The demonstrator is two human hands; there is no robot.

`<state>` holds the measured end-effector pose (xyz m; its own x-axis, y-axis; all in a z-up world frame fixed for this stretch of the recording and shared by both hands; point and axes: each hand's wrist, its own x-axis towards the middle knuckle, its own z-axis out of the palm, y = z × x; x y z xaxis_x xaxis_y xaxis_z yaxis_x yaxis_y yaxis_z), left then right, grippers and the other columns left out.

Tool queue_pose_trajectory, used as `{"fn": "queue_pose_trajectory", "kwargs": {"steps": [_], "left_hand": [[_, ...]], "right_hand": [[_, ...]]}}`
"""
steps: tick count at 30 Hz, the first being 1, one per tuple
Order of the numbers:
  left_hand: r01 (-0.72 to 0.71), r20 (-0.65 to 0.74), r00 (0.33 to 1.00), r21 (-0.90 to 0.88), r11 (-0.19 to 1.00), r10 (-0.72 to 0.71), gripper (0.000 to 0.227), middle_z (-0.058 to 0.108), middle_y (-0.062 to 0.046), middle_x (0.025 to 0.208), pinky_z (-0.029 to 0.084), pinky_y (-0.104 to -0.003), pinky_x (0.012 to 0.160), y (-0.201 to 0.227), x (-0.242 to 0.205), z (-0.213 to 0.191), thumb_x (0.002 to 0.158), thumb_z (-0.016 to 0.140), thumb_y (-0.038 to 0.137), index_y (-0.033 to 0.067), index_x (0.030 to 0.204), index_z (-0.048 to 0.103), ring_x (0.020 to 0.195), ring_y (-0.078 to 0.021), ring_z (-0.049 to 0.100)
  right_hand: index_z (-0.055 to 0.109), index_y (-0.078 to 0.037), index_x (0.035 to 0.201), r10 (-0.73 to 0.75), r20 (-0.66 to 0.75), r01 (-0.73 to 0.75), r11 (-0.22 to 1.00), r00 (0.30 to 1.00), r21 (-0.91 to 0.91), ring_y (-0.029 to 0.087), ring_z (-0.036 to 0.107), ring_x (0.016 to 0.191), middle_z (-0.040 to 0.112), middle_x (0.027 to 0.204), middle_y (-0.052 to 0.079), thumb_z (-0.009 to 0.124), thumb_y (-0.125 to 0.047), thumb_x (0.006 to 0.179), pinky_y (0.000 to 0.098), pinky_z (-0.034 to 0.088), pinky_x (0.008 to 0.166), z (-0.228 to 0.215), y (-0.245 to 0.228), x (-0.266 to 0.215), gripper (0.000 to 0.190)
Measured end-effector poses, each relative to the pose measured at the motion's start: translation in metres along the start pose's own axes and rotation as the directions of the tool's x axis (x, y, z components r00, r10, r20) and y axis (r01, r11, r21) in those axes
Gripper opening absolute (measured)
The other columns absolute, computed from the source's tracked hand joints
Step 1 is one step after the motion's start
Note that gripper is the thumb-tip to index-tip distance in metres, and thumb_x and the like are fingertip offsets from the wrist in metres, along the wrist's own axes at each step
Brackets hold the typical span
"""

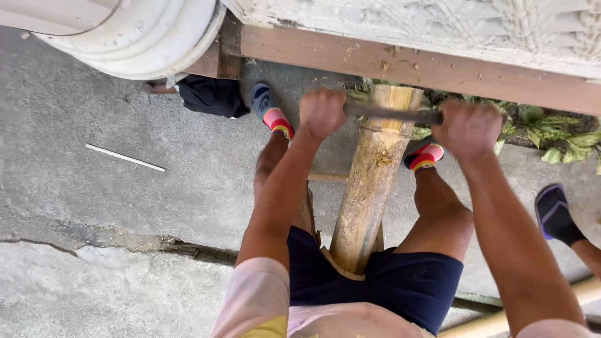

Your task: The person is using a two-handled drawknife or scraper to shave the outer layer of a bamboo pole while sitting on a wooden frame.

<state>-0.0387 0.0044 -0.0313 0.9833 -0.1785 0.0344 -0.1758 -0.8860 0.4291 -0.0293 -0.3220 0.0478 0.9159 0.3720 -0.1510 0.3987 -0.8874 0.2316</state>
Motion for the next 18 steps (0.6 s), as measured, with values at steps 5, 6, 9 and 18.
{"fn": "queue_pose_trajectory", "kwargs": {"steps": [5, 6, 9, 18], "left_hand": [[-0.047, -0.027, 0.999, -0.001, 0.999, 0.047, 0.009, 0.068, -0.009, 0.072, 0.053, -0.045, 0.06, 0.028, -0.086, -0.026, 0.068, 0.073, 0.017, 0.0123, 0.072, 0.067, 0.07, -0.0295, 0.068], [-0.032, -0.002, 0.999, 0.019, 0.999, 0.032, 0.008, 0.068, -0.008, 0.072, 0.053, -0.044, 0.059, 0.032, -0.102, -0.027, 0.068, 0.073, 0.016, 0.0125, 0.072, 0.067, 0.07, -0.029, 0.068], [-0.059, 0.088, 0.994, 0.01, 0.998, 0.057, 0.009, 0.068, -0.007, 0.071, 0.054, -0.045, 0.061, 0.038, -0.131, -0.035, 0.068, 0.073, 0.017, 0.0119, 0.07, 0.065, 0.069, -0.0284, 0.068], [-0.115, 0.013, 0.993, 0.051, 0.992, 0.114, 0.009, 0.069, -0.008, 0.071, 0.055, -0.045, 0.06, 0.024, -0.056, -0.033, 0.068, 0.075, 0.016, 0.0121, 0.071, 0.067, 0.067, -0.0294, 0.068]], "right_hand": [[0.05, -0.017, 0.056, 0.01, -0.139, 0.014, 0.985, 0.99, 0.17, 0.008, 0.032, 0.036, 0.039, 0.045, -0.007, 0.063, -0.038, 0.109, 0.0278, 0.026, 0.037, 0.021, -0.037, -0.079, 0.059], [0.049, -0.017, 0.057, 0.018, -0.196, 0.03, 0.97, 0.981, 0.239, 0.009, 0.032, 0.035, 0.039, 0.046, -0.006, 0.065, -0.036, 0.108, 0.0281, 0.026, 0.037, 0.029, -0.044, -0.095, 0.056], [0.054, -0.018, 0.068, 0.037, -0.265, 0.055, 0.942, 0.963, 0.332, 0.009, 0.038, 0.044, 0.045, 0.055, -0.005, 0.058, -0.031, 0.114, 0.0283, 0.032, 0.047, 0.012, -0.06, -0.131, 0.048], [0.047, -0.018, 0.06, 0.078, -0.193, -0.024, 0.964, 0.978, 0.265, 0.005, 0.032, 0.041, 0.041, 0.049, -0.008, 0.07, -0.024, 0.104, 0.0271, 0.031, 0.045, 0.01, -0.033, -0.074, 0.05]]}}
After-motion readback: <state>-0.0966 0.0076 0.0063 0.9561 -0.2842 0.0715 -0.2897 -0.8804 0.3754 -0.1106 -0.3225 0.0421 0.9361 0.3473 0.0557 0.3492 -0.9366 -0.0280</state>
